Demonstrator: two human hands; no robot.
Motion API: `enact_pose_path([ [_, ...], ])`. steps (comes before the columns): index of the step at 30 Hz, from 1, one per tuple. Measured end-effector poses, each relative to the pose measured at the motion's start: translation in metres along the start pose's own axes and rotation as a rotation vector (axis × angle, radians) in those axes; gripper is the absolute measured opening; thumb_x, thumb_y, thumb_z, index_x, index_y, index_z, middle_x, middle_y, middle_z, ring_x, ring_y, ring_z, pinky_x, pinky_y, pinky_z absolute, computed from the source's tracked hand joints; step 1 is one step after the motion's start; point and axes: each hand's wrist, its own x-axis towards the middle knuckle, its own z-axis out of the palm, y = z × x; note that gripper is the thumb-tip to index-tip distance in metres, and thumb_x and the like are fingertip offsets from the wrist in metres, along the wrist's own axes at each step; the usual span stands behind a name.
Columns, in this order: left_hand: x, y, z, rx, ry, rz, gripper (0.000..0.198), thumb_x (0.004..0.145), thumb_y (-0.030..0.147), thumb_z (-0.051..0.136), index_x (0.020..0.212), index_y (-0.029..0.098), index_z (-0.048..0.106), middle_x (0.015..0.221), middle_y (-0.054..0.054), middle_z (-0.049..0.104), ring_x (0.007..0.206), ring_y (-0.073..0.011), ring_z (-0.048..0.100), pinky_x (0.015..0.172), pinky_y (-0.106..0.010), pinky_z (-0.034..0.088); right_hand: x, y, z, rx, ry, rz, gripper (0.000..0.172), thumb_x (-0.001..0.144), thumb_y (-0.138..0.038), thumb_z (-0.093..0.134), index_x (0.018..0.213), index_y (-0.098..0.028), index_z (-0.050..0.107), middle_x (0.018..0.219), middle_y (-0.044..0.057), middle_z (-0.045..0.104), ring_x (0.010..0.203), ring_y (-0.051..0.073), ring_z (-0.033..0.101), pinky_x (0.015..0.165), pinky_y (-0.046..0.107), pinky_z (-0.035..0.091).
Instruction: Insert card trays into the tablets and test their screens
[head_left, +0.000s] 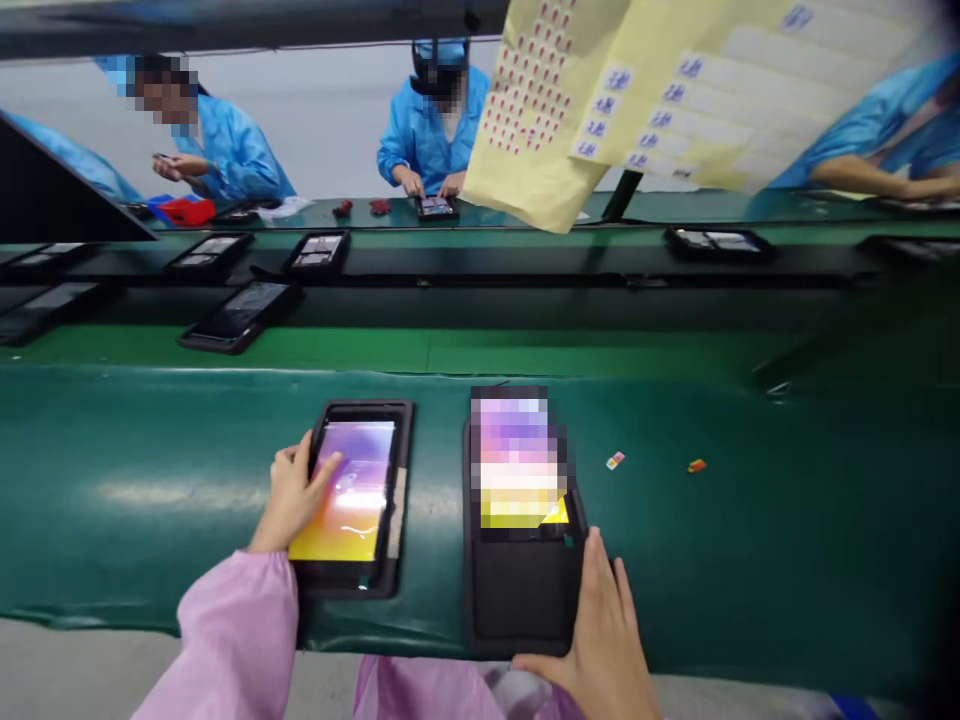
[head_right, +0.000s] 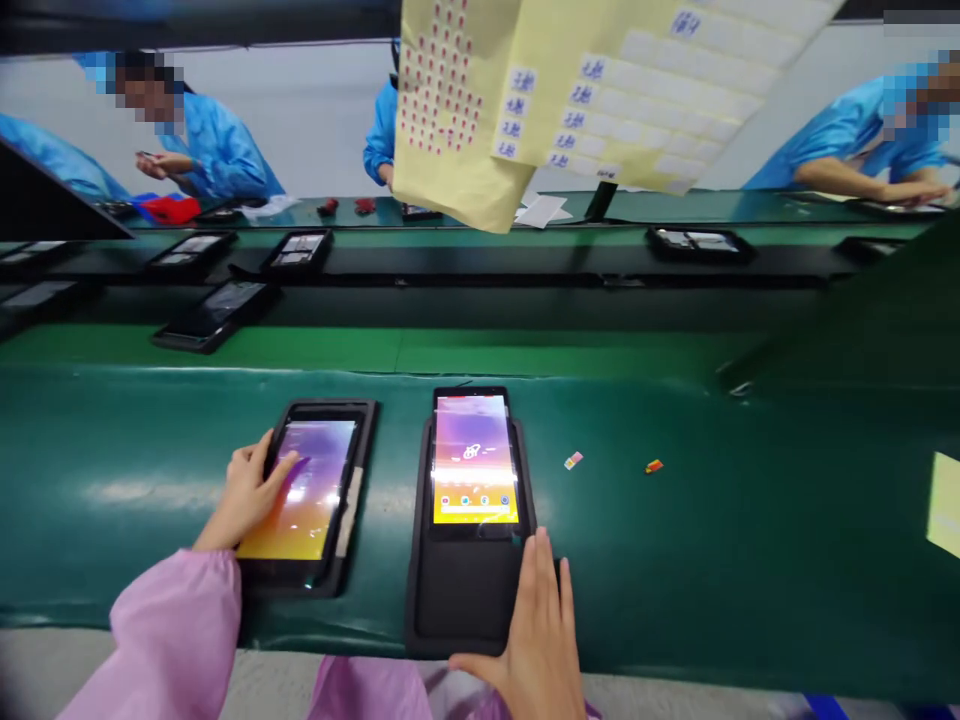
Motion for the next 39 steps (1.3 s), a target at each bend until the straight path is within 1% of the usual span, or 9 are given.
enact_pose_path([
  [7, -0.053, 0.100, 0.037, -0.143, -0.068, 0.025, 0.090, 0.085, 0.062, 0.042, 0.149, 0.002, 0.019, 0.116, -0.021, 0.041, 0.120, -0.0364, 0.041, 0.102, -0.054, 0.036, 0.010, 0.042, -0.012, -0.047, -0.015, 0.056, 0.128, 0.067, -0.088, 0.039, 0.152, -0.004, -0.007, 0.146, 0.027, 0.040, 0.137, 0.041, 0.036, 0.109, 0.061, 0.027],
  [10, -0.049, 0.124, 0.030, -0.160, -0.180, 0.081, 0.095, 0.085, 0.065, 0.041, 0.150, 0.002, 0.012, 0.122, -0.022, 0.037, 0.123, -0.0354, 0.040, 0.104, -0.052, 0.035, 0.014, 0.069, -0.023, -0.066, -0.039, 0.071, 0.127, 0.067, -0.088, 0.039, 0.153, -0.007, -0.007, 0.147, 0.024, 0.041, 0.139, 0.039, 0.034, 0.109, 0.061, 0.025],
  [12, -0.035, 0.134, 0.020, -0.071, -0.197, 0.178, 0.099, 0.078, 0.072, 0.048, 0.148, 0.008, 0.022, 0.124, -0.021, 0.038, 0.120, -0.0364, 0.042, 0.101, -0.052, 0.037, 0.017, 0.079, -0.031, -0.070, -0.059, 0.063, 0.127, 0.066, -0.089, 0.039, 0.153, -0.008, -0.008, 0.147, 0.024, 0.041, 0.138, 0.038, 0.037, 0.111, 0.060, 0.023],
  [17, 0.010, 0.142, 0.007, 0.216, -0.242, 0.507, 0.092, 0.064, 0.078, 0.059, 0.132, 0.016, 0.050, 0.122, -0.018, 0.048, 0.111, -0.0379, 0.045, 0.095, -0.050, 0.035, 0.048, 0.077, -0.046, -0.093, -0.076, 0.031, 0.127, 0.064, -0.089, 0.043, 0.154, -0.011, -0.002, 0.146, 0.023, 0.043, 0.135, 0.037, 0.042, 0.113, 0.061, 0.018],
  [22, 0.027, 0.137, 0.011, 0.229, -0.346, 0.553, 0.105, 0.053, 0.080, 0.064, 0.132, 0.012, 0.049, 0.125, -0.020, 0.049, 0.114, -0.0391, 0.044, 0.094, -0.048, 0.036, 0.083, 0.080, -0.055, -0.083, -0.106, -0.037, 0.134, 0.054, -0.082, 0.064, 0.155, -0.017, 0.005, 0.157, 0.022, 0.022, 0.144, 0.041, 0.022, 0.114, 0.060, 0.019],
  [25, 0.030, 0.131, 0.010, 0.145, -0.380, 0.543, 0.108, 0.049, 0.079, 0.068, 0.133, 0.014, 0.048, 0.126, -0.018, 0.050, 0.115, -0.0379, 0.044, 0.094, -0.046, 0.037, 0.062, 0.082, -0.053, -0.019, -0.263, -0.077, 0.151, 0.040, -0.075, 0.078, 0.154, -0.018, -0.003, 0.159, 0.022, 0.014, 0.144, 0.042, 0.019, 0.112, 0.058, 0.027],
  [31, 0.043, 0.131, 0.011, 0.080, -0.344, 0.531, 0.067, 0.078, 0.073, 0.048, 0.116, 0.019, 0.059, 0.111, -0.011, 0.059, 0.103, -0.0307, 0.050, 0.091, -0.044, 0.037, 0.026, 0.073, -0.028, 0.039, -0.189, 0.106, 0.132, 0.062, -0.044, 0.083, 0.153, -0.022, -0.011, 0.158, 0.020, 0.017, 0.144, 0.037, 0.026, 0.111, 0.052, 0.036],
  [35, 0.047, 0.137, 0.015, 0.108, -0.303, 0.509, 0.058, 0.086, 0.069, 0.038, 0.102, 0.018, 0.062, 0.103, -0.010, 0.060, 0.097, -0.0280, 0.051, 0.088, -0.043, 0.035, 0.073, 0.069, -0.011, 0.102, -0.118, 0.121, 0.140, 0.060, -0.043, 0.085, 0.151, -0.020, -0.018, 0.157, 0.024, 0.017, 0.145, 0.038, 0.023, 0.112, 0.055, 0.032],
  [39, 0.044, 0.146, 0.017, 0.167, -0.287, 0.494, 0.056, 0.091, 0.064, 0.032, 0.088, 0.017, 0.062, 0.092, -0.011, 0.061, 0.092, -0.0276, 0.053, 0.083, -0.041, 0.035, 0.157, 0.071, 0.008, 0.162, -0.108, 0.133, 0.135, 0.063, -0.055, 0.080, 0.152, -0.015, -0.013, 0.156, 0.029, 0.015, 0.145, 0.040, 0.018, 0.110, 0.061, 0.028],
])
